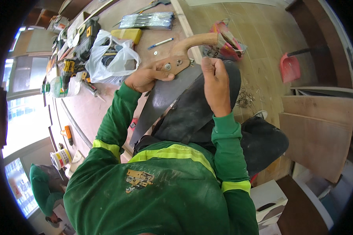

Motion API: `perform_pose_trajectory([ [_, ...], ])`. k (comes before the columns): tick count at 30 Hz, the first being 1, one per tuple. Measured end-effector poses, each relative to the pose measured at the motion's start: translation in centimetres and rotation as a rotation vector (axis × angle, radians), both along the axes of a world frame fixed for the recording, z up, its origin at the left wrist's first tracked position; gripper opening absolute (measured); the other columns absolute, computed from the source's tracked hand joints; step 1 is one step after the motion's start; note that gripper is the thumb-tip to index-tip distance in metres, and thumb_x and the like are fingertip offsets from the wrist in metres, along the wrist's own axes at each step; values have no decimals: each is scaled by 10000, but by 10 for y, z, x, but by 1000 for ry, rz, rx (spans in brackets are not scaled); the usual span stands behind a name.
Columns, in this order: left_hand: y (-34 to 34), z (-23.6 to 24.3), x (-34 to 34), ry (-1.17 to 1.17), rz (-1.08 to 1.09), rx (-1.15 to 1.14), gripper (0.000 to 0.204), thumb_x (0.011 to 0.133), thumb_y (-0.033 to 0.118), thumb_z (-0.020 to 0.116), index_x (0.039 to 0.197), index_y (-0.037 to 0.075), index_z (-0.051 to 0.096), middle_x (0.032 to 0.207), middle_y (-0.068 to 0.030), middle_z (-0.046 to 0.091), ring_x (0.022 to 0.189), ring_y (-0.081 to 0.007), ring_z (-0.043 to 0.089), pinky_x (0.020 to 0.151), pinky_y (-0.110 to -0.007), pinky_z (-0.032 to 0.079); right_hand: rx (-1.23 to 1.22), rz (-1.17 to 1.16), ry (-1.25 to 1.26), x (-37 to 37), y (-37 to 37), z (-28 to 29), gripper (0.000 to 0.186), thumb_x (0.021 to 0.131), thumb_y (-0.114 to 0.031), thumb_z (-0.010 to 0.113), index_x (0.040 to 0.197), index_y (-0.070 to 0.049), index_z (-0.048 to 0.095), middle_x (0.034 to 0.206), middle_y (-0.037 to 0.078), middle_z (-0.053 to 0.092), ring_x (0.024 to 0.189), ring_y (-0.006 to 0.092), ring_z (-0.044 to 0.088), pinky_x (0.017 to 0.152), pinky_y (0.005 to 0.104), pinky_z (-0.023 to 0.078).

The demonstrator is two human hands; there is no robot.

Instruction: The person sits on the floor and uses pliers to remove a metal pin from the wooden handle of a hand saw. They then insert a new pin and tighten it with the pliers. Finally, they gather a pile of small metal pins and debris from the floor into a bag.

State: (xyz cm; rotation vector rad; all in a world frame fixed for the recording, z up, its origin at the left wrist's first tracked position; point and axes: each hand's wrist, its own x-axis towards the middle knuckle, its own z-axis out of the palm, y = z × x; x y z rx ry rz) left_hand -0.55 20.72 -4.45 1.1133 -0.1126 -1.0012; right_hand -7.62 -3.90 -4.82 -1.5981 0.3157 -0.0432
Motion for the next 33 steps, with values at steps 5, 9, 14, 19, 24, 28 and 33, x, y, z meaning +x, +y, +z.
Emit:
perform_pose_trajectory([
  [5,-3,-11,-7,-87,41,57,598,934,361,896,1399,69,659,1197,44,664,1034,-74,574,908,-250,453,299,229,29,-27,-7,19,448,1094,-454,691,1215,-25,653,867,-51,521,717,49,445,627,234,412],
  [9,1,-33,-2,-85,-43,-35,513,934,400,887,1285,92,675,1055,44,645,954,-80,585,864,-260,463,391,281,-53,-46,6,31,462,1073,-419,736,1247,-6,623,858,-57,504,801,39,459,707,243,408],
  [14,-4,-32,-14,142,3,-636,397,949,345,854,1112,56,634,977,-47,681,797,-210,726,617,-350,541,532,453,-145,-60,6,37,515,1055,-445,753,1259,5,605,790,-46,421,749,67,392,668,281,353],
  [19,-24,-34,20,164,-460,-1070,160,1126,208,590,1165,56,621,1070,-88,753,719,-225,783,544,-281,506,404,440,-191,-58,6,22,468,1037,-421,776,1210,-6,645,714,-32,359,659,82,347,578,320,310],
  [24,-14,-27,21,196,-465,-973,169,1114,213,629,1106,53,685,1015,-95,766,767,-238,811,622,-291,613,395,446,-205,-53,2,26,343,1033,-282,783,1209,-24,642,733,-48,353,680,70,333,618,290,299],
  [28,-16,-29,7,234,-361,-1018,200,1113,194,617,1091,0,660,991,-143,747,775,-269,811,692,-290,669,394,338,-261,-47,13,26,253,1038,-190,757,1189,-26,639,698,-37,349,657,69,332,589,307,290],
  [33,-10,-55,6,271,-353,-1154,231,1087,219,637,1120,-9,642,1069,-182,731,807,-292,792,693,-289,660,568,277,-234,-37,26,42,204,1029,-94,737,1143,20,611,897,160,695,830,189,727,723,411,550],
])
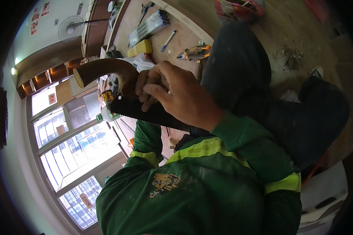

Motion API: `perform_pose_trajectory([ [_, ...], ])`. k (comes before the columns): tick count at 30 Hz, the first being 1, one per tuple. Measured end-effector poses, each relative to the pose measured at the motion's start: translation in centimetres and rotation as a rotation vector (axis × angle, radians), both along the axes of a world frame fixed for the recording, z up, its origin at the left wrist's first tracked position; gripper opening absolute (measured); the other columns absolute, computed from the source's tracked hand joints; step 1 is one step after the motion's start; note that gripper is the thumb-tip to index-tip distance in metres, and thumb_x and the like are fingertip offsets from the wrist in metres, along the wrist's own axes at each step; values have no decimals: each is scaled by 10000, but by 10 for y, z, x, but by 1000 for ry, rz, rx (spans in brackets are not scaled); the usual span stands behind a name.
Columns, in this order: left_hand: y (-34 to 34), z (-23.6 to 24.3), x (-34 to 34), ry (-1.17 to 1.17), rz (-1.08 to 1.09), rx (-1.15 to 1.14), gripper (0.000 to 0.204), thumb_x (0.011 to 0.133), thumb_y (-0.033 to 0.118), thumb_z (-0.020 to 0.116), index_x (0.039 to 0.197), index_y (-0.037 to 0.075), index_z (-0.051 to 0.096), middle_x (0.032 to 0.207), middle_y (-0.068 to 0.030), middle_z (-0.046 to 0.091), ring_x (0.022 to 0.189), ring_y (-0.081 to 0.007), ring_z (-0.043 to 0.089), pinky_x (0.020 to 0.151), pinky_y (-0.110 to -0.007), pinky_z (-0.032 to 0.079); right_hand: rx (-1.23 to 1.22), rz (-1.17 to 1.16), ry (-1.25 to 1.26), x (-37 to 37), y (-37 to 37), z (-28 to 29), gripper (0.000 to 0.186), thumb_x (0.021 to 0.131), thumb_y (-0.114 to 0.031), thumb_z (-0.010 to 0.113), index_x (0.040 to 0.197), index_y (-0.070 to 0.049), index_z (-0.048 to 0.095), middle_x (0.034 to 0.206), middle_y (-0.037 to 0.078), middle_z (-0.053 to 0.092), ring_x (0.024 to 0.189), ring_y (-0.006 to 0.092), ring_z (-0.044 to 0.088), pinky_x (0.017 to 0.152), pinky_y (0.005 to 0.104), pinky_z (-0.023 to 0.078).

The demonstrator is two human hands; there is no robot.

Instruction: The person sits on the floor and uses pliers to remove a metal pin from the wooden handle of a hand saw. They then insert a new pin and tighten it with the pliers. Finally, they gather a pile of small metal pins and debris from the floor into a bag.

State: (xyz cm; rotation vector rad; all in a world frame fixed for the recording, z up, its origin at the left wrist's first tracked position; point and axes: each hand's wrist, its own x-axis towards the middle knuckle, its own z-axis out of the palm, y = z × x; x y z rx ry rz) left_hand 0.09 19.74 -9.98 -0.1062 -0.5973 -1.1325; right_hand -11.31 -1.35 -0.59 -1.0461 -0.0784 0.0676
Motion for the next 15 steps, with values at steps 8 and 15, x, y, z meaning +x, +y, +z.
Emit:
perform_pose_trajectory([
  [8,11,64,-36,-84,447,921,494,927,266,798,1280,-19,601,1158,-191,722,925,-297,759,776,-361,627,-177,-226,-140,3,11,-4,143,1006,-43,751,1089,51,681,1041,129,767,943,183,778,811,323,604],
  [15,1,85,-48,-87,528,1070,807,788,307,938,1420,-28,565,1236,-199,714,1028,-300,730,849,-423,597,192,-48,20,-1,17,-15,207,1020,-92,752,1148,66,711,1002,104,775,953,114,730,846,321,593],
])
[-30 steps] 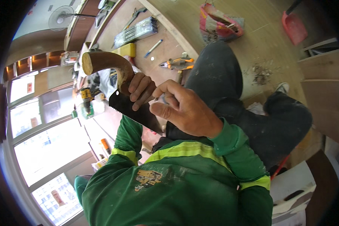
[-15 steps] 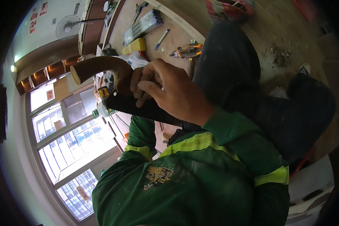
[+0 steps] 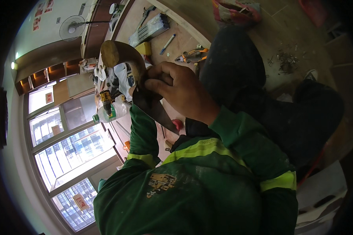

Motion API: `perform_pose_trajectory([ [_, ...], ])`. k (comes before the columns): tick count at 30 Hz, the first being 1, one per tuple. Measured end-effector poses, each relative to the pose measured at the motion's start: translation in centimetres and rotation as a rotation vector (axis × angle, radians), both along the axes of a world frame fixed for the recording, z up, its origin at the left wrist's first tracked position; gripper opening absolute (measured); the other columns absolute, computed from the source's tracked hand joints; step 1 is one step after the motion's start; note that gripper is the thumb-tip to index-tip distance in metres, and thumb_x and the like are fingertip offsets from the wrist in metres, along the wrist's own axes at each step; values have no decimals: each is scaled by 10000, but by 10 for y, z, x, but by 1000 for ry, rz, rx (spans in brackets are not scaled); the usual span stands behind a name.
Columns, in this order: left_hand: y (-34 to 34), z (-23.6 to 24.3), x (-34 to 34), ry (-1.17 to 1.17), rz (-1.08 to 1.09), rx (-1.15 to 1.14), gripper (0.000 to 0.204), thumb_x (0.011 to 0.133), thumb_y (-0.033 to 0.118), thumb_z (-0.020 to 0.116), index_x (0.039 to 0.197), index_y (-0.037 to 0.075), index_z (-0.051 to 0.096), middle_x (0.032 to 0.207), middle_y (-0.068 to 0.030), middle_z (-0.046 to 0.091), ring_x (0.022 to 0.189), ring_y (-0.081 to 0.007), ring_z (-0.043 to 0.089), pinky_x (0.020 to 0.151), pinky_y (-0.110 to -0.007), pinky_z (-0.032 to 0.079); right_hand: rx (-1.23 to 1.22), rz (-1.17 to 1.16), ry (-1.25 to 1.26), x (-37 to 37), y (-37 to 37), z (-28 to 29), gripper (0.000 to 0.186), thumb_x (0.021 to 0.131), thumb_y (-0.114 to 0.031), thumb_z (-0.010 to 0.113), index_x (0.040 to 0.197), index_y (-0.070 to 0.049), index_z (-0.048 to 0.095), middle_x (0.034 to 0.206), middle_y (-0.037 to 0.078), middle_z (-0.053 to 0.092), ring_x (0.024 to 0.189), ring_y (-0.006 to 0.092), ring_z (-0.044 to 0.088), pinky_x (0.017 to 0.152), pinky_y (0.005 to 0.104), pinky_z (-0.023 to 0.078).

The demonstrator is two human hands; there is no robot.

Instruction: The person sits on the floor and uses pliers to remove a metal pin from the wooden handle of a hand saw. They then insert a new pin and tighten it with the pliers. Finally, they gather a pile of small metal pins and debris from the floor into a bag.

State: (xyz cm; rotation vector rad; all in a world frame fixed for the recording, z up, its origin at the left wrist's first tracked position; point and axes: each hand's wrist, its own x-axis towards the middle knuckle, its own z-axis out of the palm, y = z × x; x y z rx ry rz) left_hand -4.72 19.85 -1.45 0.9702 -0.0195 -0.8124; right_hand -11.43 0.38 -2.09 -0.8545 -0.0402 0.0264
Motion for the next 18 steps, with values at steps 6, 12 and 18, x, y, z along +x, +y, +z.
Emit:
perform_pose_trajectory([
  [6,42,-22,25,-93,-180,62,843,798,337,961,1438,-12,539,1102,-108,705,892,-233,702,745,-372,570,-154,43,-28,2,-7,-8,242,1084,-144,679,1242,37,702,1053,46,756,953,92,702,867,284,580],
  [12,25,-8,20,-98,-192,22,799,834,327,950,1441,-6,553,1084,-72,711,843,-184,696,698,-324,549,-12,87,39,2,-11,-8,251,1075,-180,704,1206,33,719,963,23,742,840,47,655,727,260,553],
  [18,22,-14,32,-33,-315,-137,755,876,291,932,1466,-24,582,1152,-72,713,935,-179,714,804,-324,586,-12,85,103,3,-19,-18,238,1081,-192,701,1206,9,721,926,-17,708,789,16,617,667,234,514],
])
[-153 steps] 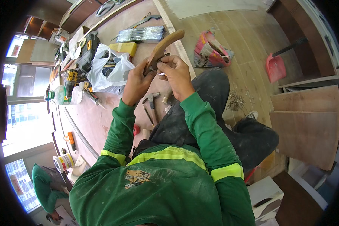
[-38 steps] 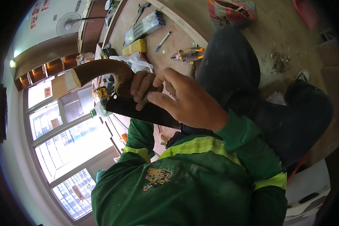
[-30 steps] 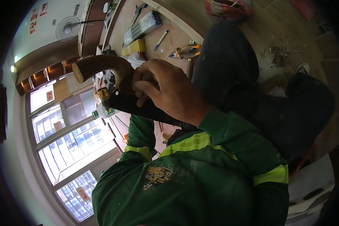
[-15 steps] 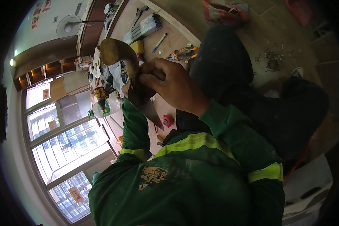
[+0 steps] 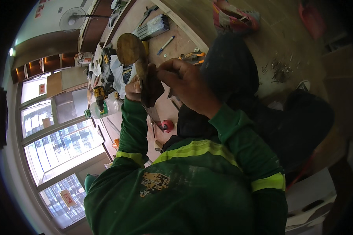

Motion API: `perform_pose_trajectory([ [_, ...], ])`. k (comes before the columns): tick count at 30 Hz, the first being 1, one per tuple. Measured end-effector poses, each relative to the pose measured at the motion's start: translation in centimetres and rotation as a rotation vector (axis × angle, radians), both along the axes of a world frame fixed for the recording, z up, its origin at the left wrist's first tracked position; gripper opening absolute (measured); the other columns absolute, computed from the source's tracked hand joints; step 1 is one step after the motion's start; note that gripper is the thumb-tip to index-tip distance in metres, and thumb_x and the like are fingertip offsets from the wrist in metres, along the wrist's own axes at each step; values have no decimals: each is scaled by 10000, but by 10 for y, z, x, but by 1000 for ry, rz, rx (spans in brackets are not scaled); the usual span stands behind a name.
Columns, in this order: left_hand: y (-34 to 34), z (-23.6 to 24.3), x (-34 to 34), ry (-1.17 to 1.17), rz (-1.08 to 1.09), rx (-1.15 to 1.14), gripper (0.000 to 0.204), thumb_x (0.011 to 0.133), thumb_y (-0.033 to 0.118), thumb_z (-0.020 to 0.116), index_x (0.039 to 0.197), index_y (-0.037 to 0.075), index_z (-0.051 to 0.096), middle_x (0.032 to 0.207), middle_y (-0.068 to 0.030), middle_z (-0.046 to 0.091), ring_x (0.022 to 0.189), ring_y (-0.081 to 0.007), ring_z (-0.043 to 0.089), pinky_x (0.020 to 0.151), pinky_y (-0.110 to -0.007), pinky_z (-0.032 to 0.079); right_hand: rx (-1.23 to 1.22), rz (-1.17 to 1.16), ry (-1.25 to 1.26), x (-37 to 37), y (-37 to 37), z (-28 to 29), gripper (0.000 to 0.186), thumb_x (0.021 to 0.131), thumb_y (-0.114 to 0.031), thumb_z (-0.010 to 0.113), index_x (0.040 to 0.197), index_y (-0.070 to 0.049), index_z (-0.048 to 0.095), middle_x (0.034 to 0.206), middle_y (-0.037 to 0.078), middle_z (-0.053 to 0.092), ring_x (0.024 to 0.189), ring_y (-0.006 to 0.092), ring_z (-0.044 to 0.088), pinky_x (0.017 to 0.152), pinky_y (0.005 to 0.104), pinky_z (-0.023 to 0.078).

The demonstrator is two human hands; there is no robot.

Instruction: The person sits on the floor and uses pliers to remove a metal pin from the wooden handle of a hand saw. They then insert a new pin and tighten it with the pliers. Finally, they gather a pile of small metal pins and debris from the floor into a bag.

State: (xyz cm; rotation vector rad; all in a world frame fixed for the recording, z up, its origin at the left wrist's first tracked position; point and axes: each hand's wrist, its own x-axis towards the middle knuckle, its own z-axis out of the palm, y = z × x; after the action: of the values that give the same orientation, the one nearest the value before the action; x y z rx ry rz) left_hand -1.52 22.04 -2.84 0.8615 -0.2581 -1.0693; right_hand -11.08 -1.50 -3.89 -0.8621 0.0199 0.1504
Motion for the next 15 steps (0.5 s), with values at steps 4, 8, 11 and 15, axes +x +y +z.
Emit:
perform_pose_trajectory([
  [4,-11,6,0,-21,0,-1,717,881,279,924,1445,-25,601,1160,-65,712,956,-176,712,845,-318,580,196,76,105,0,-4,-12,215,1081,-204,709,1197,-22,714,921,-42,677,762,1,589,650,235,489],
  [8,-7,-5,4,-27,-10,-32,669,869,290,924,1393,-10,637,1132,-55,705,908,-163,683,809,-304,548,441,118,163,0,-1,-18,201,1086,-210,707,1204,-49,690,888,-71,616,708,11,520,635,236,444],
  [11,-2,-9,6,-73,26,4,635,849,321,932,1332,4,669,1053,-32,687,831,-140,633,760,-275,501,498,152,179,0,0,-16,182,1089,-216,697,1184,-62,674,831,-82,548,672,23,449,630,237,407],
  [15,-13,5,0,-61,28,10,605,848,353,927,1280,5,686,935,5,632,752,-113,553,699,-246,421,674,281,83,-3,-11,-17,185,1091,-246,702,1147,-74,663,788,-88,435,655,30,402,613,242,388],
])
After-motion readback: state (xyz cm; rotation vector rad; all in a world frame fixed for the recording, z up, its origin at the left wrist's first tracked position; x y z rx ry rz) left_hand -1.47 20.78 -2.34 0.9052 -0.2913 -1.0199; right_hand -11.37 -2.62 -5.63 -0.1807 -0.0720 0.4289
